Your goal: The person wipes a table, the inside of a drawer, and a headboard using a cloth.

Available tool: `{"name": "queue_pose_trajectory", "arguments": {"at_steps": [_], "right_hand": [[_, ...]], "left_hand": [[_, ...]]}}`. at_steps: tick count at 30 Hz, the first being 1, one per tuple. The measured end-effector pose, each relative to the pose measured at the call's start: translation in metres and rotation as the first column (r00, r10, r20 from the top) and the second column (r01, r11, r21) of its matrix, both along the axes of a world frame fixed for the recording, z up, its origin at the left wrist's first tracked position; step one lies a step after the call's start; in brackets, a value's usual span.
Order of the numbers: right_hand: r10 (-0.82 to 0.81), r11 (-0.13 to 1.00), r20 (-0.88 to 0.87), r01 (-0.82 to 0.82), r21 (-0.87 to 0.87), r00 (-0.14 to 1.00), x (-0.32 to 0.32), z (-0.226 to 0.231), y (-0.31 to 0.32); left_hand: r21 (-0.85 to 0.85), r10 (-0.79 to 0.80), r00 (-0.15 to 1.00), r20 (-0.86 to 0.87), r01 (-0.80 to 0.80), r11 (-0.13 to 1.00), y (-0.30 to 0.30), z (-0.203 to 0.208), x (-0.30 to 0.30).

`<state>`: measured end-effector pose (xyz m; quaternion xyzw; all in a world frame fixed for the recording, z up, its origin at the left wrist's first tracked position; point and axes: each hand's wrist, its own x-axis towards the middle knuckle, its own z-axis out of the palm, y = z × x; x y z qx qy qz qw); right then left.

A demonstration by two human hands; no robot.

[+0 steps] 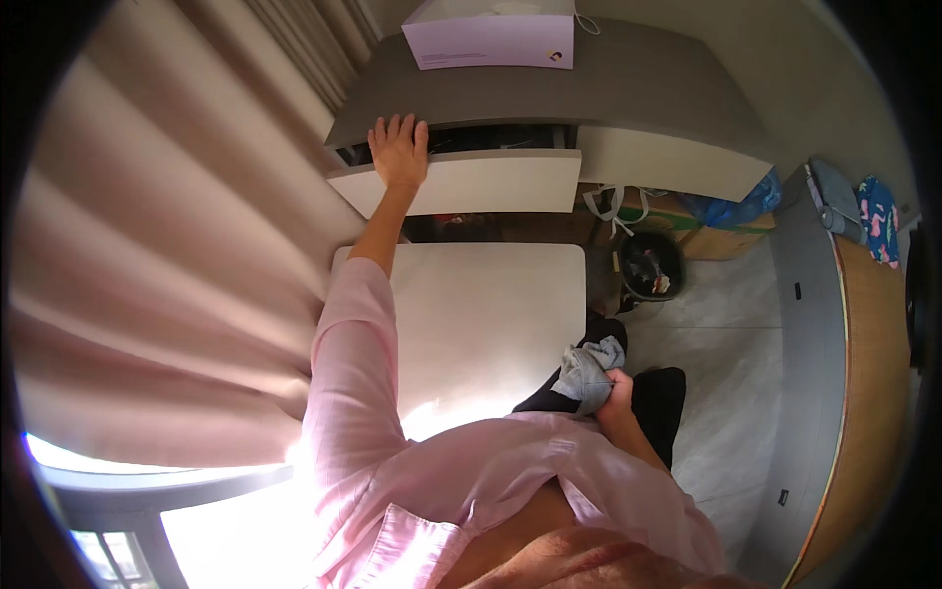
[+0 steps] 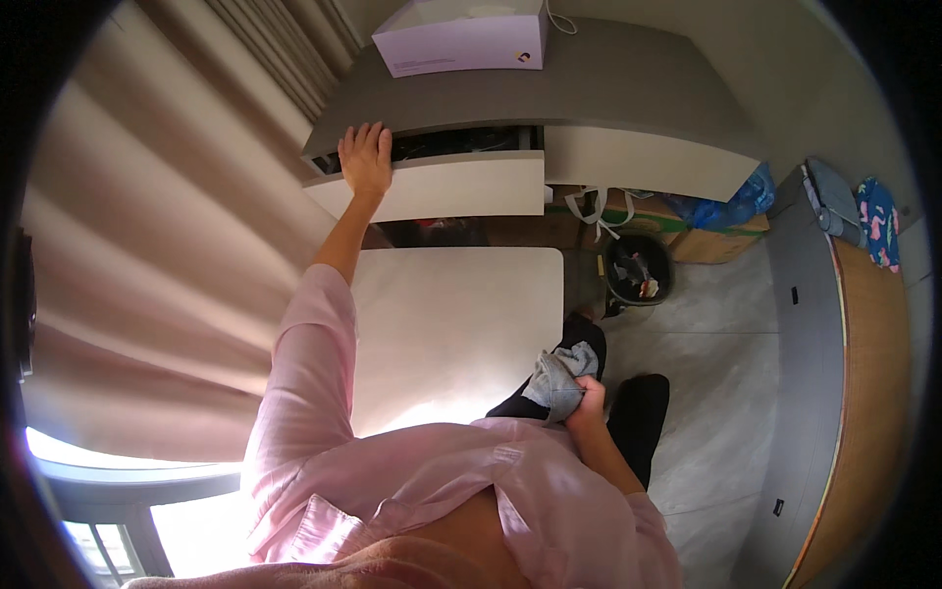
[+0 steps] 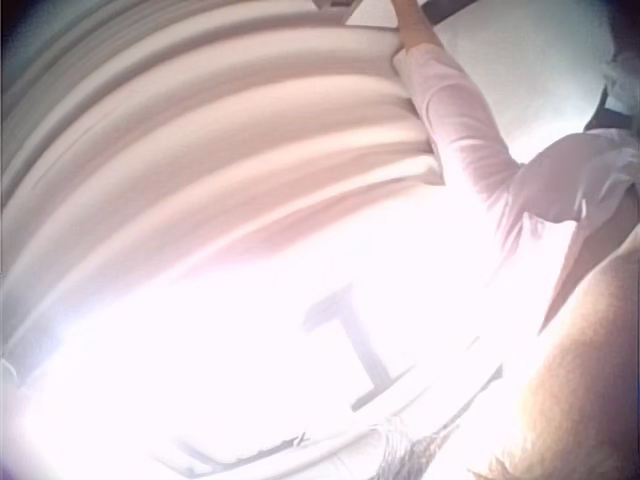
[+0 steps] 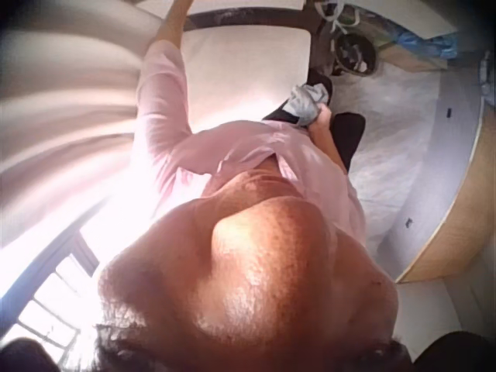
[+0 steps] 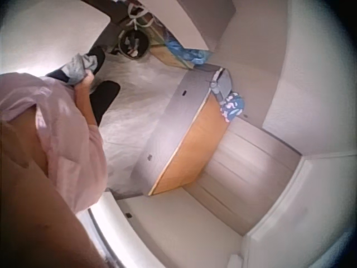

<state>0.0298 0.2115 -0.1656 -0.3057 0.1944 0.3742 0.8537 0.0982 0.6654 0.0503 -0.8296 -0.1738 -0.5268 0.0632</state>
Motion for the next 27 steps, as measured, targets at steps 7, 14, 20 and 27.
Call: {"name": "queue_pose_trajectory", "arguments": {"at_steps": [7, 14, 20, 27], "right_hand": [[-0.032, 0.999, 0.024, 0.032, 0.026, 0.999, 0.015, 0.009, 0.024], [-0.239, 0.949, 0.297, 0.287, -0.13, 0.925, 0.074, 0.075, -0.003], [-0.115, 0.728, 0.972, 0.684, -0.057, 0.204, 0.174, 0.256, 0.051], [0.706, 0.602, 0.623, 0.747, -0.28, -0.336, 0.305, 0.283, 0.115]], "left_hand": [[0.106, -0.094, 0.995, 0.034, 0.09, 0.99, 0.034, 0.02, 0.059], [0.242, -0.049, 0.99, 0.135, 0.015, 0.97, 0.045, 0.024, 0.069], [0.222, -0.02, 0.992, 0.126, -0.008, 0.975, 0.061, 0.008, 0.077], [0.213, -0.128, 0.986, 0.103, 0.104, 0.971, 0.056, 0.007, 0.091]]}}
